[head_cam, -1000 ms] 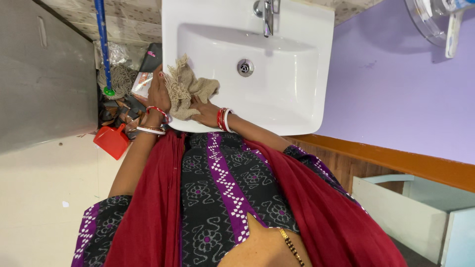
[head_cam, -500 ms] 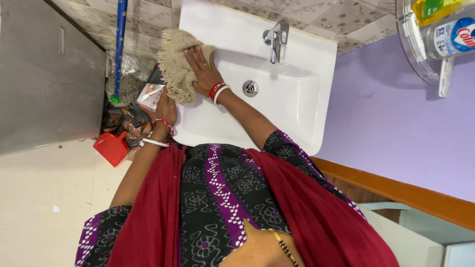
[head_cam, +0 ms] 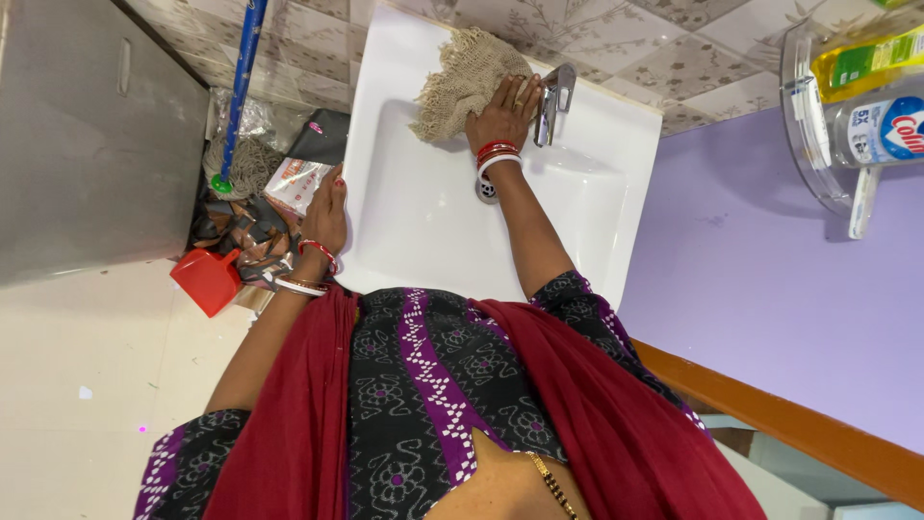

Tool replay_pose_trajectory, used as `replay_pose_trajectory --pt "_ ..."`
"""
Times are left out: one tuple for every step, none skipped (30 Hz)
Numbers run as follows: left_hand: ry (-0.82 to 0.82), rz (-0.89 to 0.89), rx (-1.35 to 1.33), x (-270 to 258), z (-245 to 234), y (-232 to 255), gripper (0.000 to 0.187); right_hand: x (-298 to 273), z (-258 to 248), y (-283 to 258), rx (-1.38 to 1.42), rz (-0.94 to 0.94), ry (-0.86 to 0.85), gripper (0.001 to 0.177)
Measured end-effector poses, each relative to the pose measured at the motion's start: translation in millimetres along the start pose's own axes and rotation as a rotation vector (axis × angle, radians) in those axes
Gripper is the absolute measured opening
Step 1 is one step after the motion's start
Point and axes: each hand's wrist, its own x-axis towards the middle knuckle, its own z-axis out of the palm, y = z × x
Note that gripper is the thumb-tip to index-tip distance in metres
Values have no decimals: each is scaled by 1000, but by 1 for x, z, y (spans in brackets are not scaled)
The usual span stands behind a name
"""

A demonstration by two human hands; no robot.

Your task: The person wipes the porcelain basin, the outer rim, and the metal faucet of a white sink using a cloth.

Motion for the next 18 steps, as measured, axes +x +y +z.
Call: replay_pose_trajectory --pt "10 24 4 0 -2 -2 67 2 4 4 -24 -31 27 99" --pt "20 49 8 0 0 -3 65 5 7 7 -47 -62 54 99" --pt "25 39 5 0 1 -3 65 11 9 3 -50 -72 48 99" --pt "45 76 24 1 2 -3 63 18 10 -4 11 -26 34 97" --pt "62 113 49 0 0 -3 60 23 11 -13 77 23 18 96" --pt "65 102 53 -2 -1 -1 60 28 12 -22 79 16 9 96" --pt "36 20 82 -2 -1 3 59 35 10 -30 106 44 -2 96" --pt "6 -62 111 -3 -2 7 58 39 10 -40 132 73 -14 96" --pt "7 -65 114 -4 -3 11 58 45 8 -50 134 71 -17 96" --pt "15 -50 144 -6 -4 13 56 49 7 -62 160 80 -28 97" --pt "25 -35 172 -6 -4 16 54 52 6 -72 185 86 -39 98" --pt "27 -39 172 -4 -4 18 54 52 6 -82 185 82 -42 98" --pt "14 -79 209 -3 -3 19 53 52 6 -92 210 85 -34 100" --pt "0 -118 246 -3 -2 20 53 51 5 -101 236 87 -28 102" --pt "3 -124 247 -3 -2 19 53 49 5 -110 237 82 -31 102" --pt "7 -110 272 -4 -1 19 52 46 6 -118 214 27 -22 99" --pt "6 -91 300 -3 -2 19 51 45 5 -124 195 -21 -9 96" --pt "6 -90 304 -3 -2 20 51 42 6 -129 198 -20 -10 96"
